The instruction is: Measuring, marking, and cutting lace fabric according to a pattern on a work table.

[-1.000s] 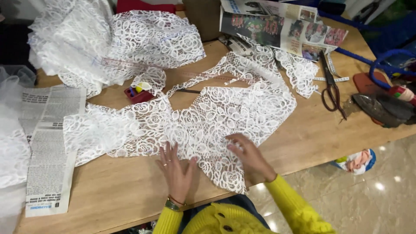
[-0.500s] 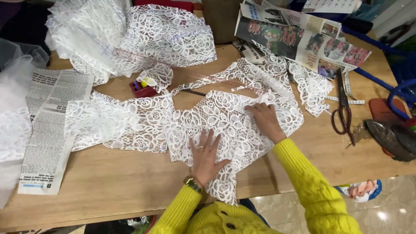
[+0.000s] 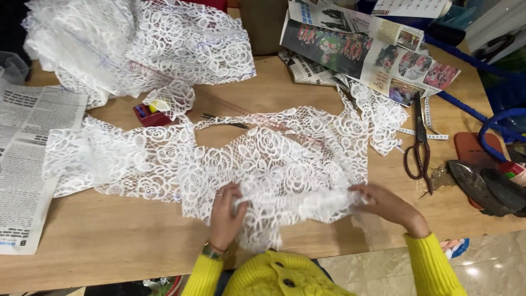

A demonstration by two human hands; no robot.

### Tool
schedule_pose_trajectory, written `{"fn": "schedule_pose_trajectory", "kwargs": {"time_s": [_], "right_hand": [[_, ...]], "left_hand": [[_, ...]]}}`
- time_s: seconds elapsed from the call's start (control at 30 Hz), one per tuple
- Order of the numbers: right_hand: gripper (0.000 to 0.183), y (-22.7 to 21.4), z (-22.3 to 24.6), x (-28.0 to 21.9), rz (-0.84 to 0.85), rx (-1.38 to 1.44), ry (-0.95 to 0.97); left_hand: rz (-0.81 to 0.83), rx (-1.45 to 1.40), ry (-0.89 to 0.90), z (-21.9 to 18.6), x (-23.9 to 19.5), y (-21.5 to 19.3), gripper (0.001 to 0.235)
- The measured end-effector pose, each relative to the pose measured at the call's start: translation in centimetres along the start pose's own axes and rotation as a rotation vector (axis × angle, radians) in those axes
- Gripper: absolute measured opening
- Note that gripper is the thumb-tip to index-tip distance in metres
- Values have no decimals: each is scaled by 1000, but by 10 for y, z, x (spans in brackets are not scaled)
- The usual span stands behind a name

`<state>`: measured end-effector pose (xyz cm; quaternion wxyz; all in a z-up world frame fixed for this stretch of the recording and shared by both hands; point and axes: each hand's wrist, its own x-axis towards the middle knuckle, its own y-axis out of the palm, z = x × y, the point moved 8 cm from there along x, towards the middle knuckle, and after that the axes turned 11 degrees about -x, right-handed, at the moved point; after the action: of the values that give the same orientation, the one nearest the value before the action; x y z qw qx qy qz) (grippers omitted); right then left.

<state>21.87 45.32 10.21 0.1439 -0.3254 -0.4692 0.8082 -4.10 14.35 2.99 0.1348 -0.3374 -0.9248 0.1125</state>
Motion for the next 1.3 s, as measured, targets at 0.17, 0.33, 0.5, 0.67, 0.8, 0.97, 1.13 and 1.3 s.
{"fn": "schedule_pose_trajectory", "kwargs": {"time_s": [0.17,0.33,0.5,0.67,0.8,0.97,1.13,1.3], "right_hand": [[45,-28,20,14,40,18,174],[27,-11,92,100,-178,44,-185],[36,21,152,179,-266,-67,-407],[48,14,191,192,94,39,-57],[18,17,172,224,-79,-24,-275],[19,-64,194,195,-429,44,-628],[17,-145,150,210,-929,-389,-584],[12,-150,44,248,-922,-506,-222]], "left_hand": [[360,361,-58,6,-28,6,46],[149,412,34,5,-33,19,27],[52,414,-16,-16,-30,22,11],[-18,264,-79,-3,-32,21,5],[-34,316,-46,-4,-30,24,8],[-7,453,2,5,-34,32,42],[6,519,-16,-1,-30,33,49],[-79,575,18,-11,-23,32,65]]}}
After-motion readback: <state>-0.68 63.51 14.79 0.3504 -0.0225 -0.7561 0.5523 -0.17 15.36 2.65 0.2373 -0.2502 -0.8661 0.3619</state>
